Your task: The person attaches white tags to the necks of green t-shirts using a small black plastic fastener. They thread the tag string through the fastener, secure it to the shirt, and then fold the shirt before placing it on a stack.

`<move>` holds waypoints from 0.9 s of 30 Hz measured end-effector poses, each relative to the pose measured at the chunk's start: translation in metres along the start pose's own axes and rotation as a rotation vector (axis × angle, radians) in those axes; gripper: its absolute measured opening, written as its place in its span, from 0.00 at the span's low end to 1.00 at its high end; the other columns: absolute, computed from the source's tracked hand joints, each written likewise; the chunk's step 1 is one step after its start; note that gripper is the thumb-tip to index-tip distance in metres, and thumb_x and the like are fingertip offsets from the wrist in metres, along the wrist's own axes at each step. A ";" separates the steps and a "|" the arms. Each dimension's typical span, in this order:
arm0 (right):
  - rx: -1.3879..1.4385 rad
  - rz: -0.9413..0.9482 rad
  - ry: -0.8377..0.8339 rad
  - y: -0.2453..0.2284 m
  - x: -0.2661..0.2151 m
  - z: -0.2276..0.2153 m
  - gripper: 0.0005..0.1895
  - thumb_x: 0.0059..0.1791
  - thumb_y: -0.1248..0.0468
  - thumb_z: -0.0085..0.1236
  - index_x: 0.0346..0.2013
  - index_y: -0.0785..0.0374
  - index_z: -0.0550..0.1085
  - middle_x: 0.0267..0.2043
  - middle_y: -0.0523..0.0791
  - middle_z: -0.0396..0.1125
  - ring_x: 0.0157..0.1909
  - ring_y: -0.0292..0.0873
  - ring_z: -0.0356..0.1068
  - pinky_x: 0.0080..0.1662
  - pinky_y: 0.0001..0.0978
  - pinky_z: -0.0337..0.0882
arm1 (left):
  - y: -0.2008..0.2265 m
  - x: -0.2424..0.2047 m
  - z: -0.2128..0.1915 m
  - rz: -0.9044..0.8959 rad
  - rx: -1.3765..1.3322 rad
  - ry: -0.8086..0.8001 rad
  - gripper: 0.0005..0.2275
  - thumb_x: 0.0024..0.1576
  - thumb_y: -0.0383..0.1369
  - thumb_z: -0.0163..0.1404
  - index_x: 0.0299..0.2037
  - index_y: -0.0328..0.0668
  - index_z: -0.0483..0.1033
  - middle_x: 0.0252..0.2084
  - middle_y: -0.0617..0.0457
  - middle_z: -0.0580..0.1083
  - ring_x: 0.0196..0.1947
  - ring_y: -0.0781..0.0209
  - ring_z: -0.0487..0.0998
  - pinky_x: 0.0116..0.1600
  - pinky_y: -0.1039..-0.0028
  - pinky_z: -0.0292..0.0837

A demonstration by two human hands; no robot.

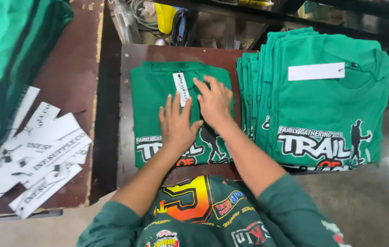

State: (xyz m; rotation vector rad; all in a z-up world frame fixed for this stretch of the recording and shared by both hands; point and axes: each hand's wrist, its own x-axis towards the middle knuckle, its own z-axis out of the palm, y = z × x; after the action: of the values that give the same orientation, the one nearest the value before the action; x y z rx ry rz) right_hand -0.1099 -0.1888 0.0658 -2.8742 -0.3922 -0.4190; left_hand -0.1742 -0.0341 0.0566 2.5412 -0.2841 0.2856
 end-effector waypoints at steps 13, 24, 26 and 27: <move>-0.028 -0.183 0.250 0.040 0.040 0.056 0.09 0.46 0.54 0.62 0.32 0.46 0.69 0.39 0.34 0.63 0.51 0.42 0.67 0.52 0.47 0.66 | -0.006 0.001 -0.003 0.035 0.021 -0.063 0.31 0.54 0.46 0.60 0.66 0.41 0.68 0.72 0.34 0.57 0.75 0.29 0.51 0.68 0.33 0.51; -0.223 -0.142 0.073 0.067 0.023 0.019 0.07 0.44 0.55 0.61 0.34 0.41 0.72 0.30 0.34 0.63 0.39 0.42 0.69 0.43 0.45 0.69 | -0.006 -0.001 -0.004 0.006 -0.001 -0.110 0.31 0.55 0.45 0.59 0.67 0.41 0.66 0.74 0.35 0.54 0.76 0.30 0.47 0.70 0.34 0.47; -0.225 -0.084 0.046 0.074 0.012 0.021 0.05 0.45 0.55 0.59 0.33 0.41 0.72 0.30 0.34 0.63 0.40 0.43 0.70 0.42 0.45 0.69 | -0.006 -0.001 -0.004 0.003 -0.005 -0.117 0.31 0.55 0.45 0.59 0.67 0.41 0.66 0.74 0.36 0.54 0.76 0.30 0.47 0.70 0.34 0.47; -0.182 0.026 0.042 0.079 0.006 0.026 0.05 0.45 0.56 0.59 0.35 0.43 0.72 0.33 0.37 0.63 0.42 0.46 0.69 0.43 0.48 0.69 | -0.007 -0.001 -0.003 0.004 -0.007 -0.107 0.32 0.55 0.45 0.60 0.68 0.41 0.65 0.74 0.35 0.54 0.76 0.30 0.47 0.70 0.33 0.47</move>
State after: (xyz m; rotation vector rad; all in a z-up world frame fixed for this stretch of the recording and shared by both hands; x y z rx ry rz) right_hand -0.0750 -0.2561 0.0302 -3.0365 -0.3240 -0.5360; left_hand -0.1740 -0.0267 0.0554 2.5533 -0.3301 0.1493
